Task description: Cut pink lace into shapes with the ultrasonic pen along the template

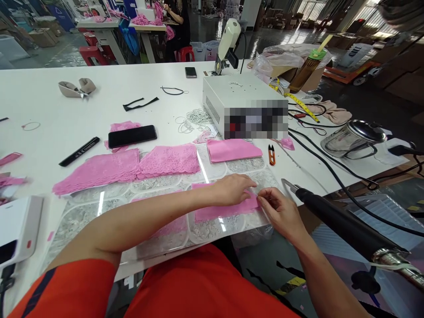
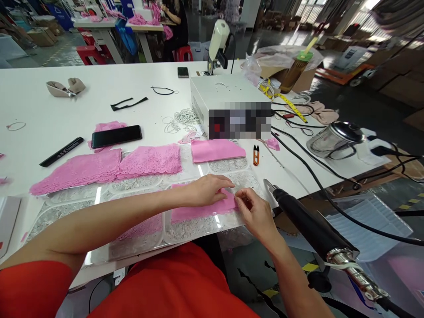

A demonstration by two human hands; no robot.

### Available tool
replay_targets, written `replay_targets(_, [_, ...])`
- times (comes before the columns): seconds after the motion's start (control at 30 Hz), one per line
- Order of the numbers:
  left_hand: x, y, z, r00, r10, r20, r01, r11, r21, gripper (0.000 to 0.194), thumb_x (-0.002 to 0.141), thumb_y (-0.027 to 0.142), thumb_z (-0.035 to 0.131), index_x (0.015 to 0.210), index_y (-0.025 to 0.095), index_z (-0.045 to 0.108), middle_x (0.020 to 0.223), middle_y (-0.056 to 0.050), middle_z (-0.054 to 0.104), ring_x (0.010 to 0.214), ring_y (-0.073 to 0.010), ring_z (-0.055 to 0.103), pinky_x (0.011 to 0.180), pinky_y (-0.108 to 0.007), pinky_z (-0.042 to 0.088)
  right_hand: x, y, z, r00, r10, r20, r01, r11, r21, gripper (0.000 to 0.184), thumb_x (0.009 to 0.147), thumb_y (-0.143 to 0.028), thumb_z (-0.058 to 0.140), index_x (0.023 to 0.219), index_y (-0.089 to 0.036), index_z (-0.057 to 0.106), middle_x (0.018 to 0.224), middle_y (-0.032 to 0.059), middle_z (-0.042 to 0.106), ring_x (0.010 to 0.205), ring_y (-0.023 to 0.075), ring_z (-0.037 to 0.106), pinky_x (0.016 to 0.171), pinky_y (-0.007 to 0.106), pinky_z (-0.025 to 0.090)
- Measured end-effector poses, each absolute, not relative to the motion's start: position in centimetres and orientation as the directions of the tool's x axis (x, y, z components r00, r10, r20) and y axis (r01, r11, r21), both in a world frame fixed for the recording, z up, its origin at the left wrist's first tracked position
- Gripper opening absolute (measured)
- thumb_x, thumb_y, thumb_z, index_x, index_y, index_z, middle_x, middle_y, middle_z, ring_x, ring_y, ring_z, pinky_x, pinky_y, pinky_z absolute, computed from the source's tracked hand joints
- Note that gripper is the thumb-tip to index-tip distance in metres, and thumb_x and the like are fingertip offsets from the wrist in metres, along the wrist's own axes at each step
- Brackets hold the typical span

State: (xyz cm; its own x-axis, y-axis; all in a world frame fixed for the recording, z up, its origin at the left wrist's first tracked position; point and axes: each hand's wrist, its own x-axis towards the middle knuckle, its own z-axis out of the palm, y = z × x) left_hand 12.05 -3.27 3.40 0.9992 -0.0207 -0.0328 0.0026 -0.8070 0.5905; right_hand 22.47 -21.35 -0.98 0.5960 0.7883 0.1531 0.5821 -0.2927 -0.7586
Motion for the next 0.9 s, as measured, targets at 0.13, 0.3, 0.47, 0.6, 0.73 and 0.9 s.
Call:
replay_targets(0.13, [13.1, -3.5, 3.1, 0.999, -0.035, -0.04, -0.002, -0.77, 0.639, 0.02, 0.092, 0.016, 0.065, 0.11, 0.016, 0.073, 0.105, -0.005, 0.077, 0.096, -0.0191, 0.071, 0.08, -0.026, 0.052, 22.3, -21.2, -1.2, 0.621, 0.779, 0.086, 0.432, -0.249, -0.867, 0.033, 0.085, -0.054, 0.063, 0.097, -0.022, 0.061, 0.081, 0.0048, 0.068, 0.069, 0.0172, 0.063, 0.061, 0.029, 0.05])
replay_targets(0.3, [12.9, -3.6, 2.1, 1.0, 0.012, -0.021, 0.023, -0.737, 0.675, 0.013, 0.089, 0.016, 0.07, 0.101, 0.014, 0.075, 0.097, -0.004, 0.077, 0.086, -0.0165, 0.07, 0.076, -0.023, 0.05, 22.3, -20.9, -1.6, 0.675, 0.738, 0.014, 0.269, -0.229, -0.935, 0.048, 0.072, -0.063, 0.075, 0.091, -0.022, 0.061, 0.071, 0.0023, 0.064, 0.064, 0.0162, 0.06, 0.06, 0.03, 0.051])
replay_targets(0.47, [12.9, -3.6, 1.3, 0.999, 0.046, 0.019, 0.019, -0.709, 0.705, 0.012, 0.089, 0.009, 0.065, 0.087, 0.016, 0.075, 0.088, -0.001, 0.075, 0.083, -0.0142, 0.069, 0.075, -0.021, 0.05, 22.4, -20.6, -1.6, 0.688, 0.725, -0.033, 0.213, -0.246, -0.945, 0.05, 0.065, -0.061, 0.081, 0.086, -0.021, 0.062, 0.067, 0.0005, 0.061, 0.061, 0.0153, 0.059, 0.058, 0.03, 0.049])
replay_targets(0.6, [12.1, -3.4, 1.4, 0.996, 0.045, 0.071, -0.02, -0.694, 0.72, 0.011, 0.091, 0.012, 0.065, 0.094, 0.016, 0.075, 0.102, -0.004, 0.072, 0.09, -0.0143, 0.069, 0.083, -0.022, 0.052, 22.4, -20.6, -1.4, 0.681, 0.731, -0.038, 0.202, -0.238, -0.95, 0.05, 0.063, -0.06, 0.083, 0.085, -0.02, 0.063, 0.066, -0.0004, 0.06, 0.061, 0.0146, 0.058, 0.058, 0.029, 0.049])
replay_targets(0.73, [11.3, -3.3, 1.4, 0.996, 0.012, 0.086, -0.053, -0.695, 0.717, 0.011, 0.088, 0.012, 0.069, 0.096, 0.018, 0.075, 0.12, -0.006, 0.064, 0.09, -0.0133, 0.067, 0.084, -0.024, 0.051, 22.4, -20.5, -1.3, 0.673, 0.737, -0.061, 0.176, -0.239, -0.955, 0.052, 0.06, -0.061, 0.085, 0.084, -0.02, 0.064, 0.066, -0.0006, 0.059, 0.061, 0.0146, 0.058, 0.058, 0.029, 0.049])
replay_targets(0.9, [11.7, -3.6, 0.9, 0.997, 0.012, 0.07, -0.042, -0.694, 0.719, 0.006, 0.087, 0.013, 0.071, 0.084, 0.017, 0.073, 0.11, -0.004, 0.063, 0.086, -0.0141, 0.064, 0.08, -0.026, 0.05, 22.5, -20.6, -1.4, 0.674, 0.737, -0.052, 0.19, -0.241, -0.952, 0.054, 0.061, -0.065, 0.083, 0.085, -0.02, 0.063, 0.066, 0.0003, 0.059, 0.061, 0.0151, 0.057, 0.057, 0.03, 0.048])
